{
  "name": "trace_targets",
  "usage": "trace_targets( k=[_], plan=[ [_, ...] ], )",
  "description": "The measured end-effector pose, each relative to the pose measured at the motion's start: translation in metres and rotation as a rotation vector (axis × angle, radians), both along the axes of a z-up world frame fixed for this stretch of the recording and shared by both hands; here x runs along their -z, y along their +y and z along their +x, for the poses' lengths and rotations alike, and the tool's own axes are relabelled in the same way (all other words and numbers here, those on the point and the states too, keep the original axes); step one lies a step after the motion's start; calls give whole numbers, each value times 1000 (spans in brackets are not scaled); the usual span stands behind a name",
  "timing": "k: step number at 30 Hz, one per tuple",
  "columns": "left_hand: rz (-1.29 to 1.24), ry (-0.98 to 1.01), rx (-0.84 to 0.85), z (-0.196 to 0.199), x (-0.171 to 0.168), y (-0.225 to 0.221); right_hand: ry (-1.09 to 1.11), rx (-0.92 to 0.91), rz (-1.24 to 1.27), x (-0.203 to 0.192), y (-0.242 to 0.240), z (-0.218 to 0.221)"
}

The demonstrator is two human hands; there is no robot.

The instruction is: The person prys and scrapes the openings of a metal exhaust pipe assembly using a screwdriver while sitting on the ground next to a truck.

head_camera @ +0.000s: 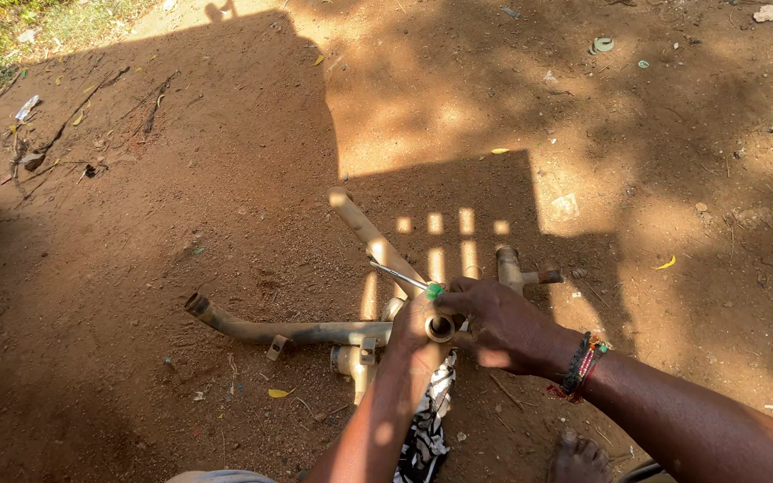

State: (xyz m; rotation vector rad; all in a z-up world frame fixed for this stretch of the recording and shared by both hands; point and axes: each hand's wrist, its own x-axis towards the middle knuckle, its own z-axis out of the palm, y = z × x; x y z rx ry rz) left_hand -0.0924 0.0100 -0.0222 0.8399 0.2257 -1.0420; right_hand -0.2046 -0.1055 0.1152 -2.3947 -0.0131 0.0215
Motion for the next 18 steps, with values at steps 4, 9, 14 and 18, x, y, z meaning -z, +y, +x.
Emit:
trace_targets(
  k=[4,9,14,18],
  plan=[
    [151,-51,-24,-10,-17,2,55,1,18,4,-1,0],
    [80,-42,9,-9,-20,3,-26,-22,30,5,1,-5],
    [-127,-11,80,-4,-2,9,28,-17,-21,2,8,-4],
    [-80,-10,82,-3,8,10,92,-18,-66,0,14,-3]
  ],
)
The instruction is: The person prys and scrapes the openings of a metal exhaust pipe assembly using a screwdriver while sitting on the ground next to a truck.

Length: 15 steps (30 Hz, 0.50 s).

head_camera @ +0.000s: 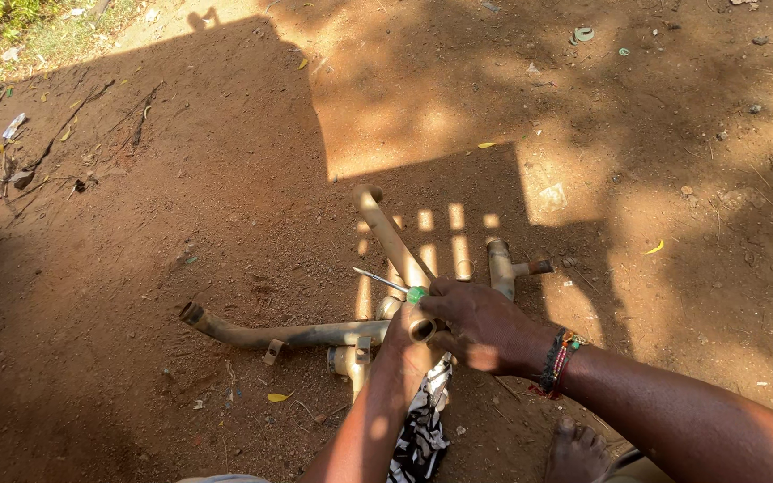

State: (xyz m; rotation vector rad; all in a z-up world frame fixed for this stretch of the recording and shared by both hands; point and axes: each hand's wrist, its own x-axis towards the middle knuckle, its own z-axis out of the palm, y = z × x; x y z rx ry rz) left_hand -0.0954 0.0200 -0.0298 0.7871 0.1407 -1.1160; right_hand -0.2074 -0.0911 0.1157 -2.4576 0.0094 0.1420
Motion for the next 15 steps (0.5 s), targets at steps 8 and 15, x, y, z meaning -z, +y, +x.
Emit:
trace_targets(
  k=[8,15],
  plan=[
    [-21,68,-14,-1,0,-6,-94,15,53,2,-5,-1],
    [-161,215,-28,1,4,-13,-59,72,150,9,-13,1]
  ],
)
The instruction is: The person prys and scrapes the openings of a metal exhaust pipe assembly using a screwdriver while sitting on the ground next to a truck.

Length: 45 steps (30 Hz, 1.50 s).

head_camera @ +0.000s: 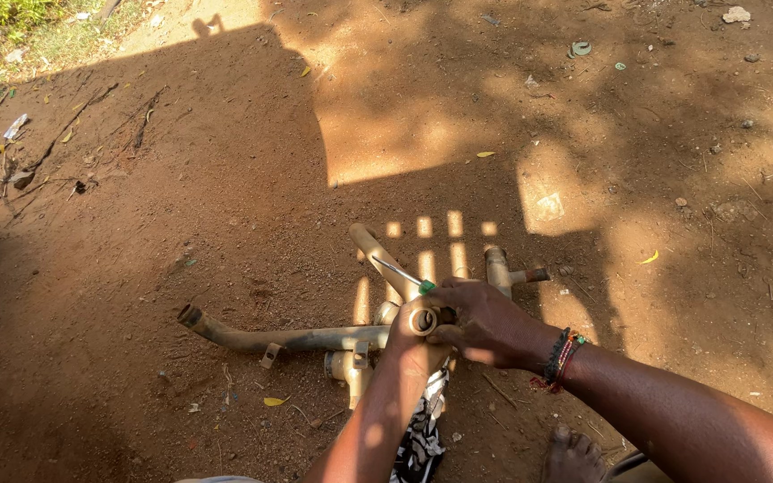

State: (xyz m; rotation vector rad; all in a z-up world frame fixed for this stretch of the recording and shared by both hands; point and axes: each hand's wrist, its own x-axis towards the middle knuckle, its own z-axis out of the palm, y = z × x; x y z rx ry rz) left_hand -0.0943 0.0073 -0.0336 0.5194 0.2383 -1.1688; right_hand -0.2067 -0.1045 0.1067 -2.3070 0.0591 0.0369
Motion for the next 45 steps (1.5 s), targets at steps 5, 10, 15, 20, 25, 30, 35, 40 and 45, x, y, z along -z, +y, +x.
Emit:
trace_targets(
  k=[5,10,15,20,25,30,35,40,45],
  plan=[
    [27,-4,-38,0,10,-4,-148,-69,-58,11,-8,0],
    [57,-39,-31,3,17,-5,-130,-57,-76,15,-8,1],
    [100,-10,-60,2,9,-6,-198,-102,-135,21,-12,4],
    [126,5,-59,0,2,-7,-149,-62,-139,17,-10,2],
    [237,-48,-87,-2,3,-5,-110,-46,-136,20,-9,3],
    [324,-138,-103,0,-6,-6,-136,-55,-169,40,-12,4],
    [438,-17,-237,-4,-48,2,-206,-7,-170,13,-21,0],
    [536,149,-319,7,-43,-1,150,88,-83,-69,-19,-18],
    [397,86,-332,38,-2,-7,284,185,-150,-107,-3,-26]
  ],
)
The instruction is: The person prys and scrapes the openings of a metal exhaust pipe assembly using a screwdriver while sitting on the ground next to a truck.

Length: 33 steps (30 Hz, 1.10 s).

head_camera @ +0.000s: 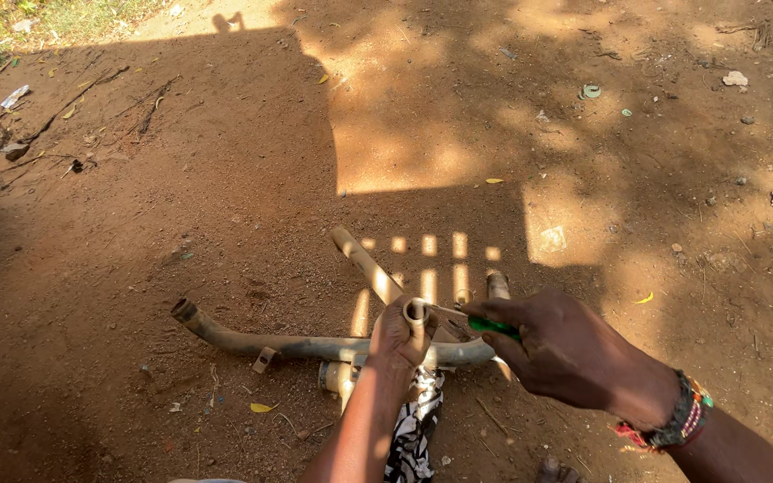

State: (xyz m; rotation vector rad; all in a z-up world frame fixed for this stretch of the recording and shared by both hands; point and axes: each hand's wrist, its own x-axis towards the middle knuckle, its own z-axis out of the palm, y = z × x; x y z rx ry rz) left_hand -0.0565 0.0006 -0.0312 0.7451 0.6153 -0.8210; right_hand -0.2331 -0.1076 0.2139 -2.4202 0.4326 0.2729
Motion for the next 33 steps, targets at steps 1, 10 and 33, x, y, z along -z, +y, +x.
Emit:
trace_targets(
  k=[1,10,33],
  plan=[
    [3,21,-44,3,8,0,-96,-42,-19,4,0,-3],
    [-81,-89,44,4,41,-2,-225,-103,-134,39,11,13],
    [24,-544,0,38,17,-9,15,169,212,57,37,10]
  ],
)
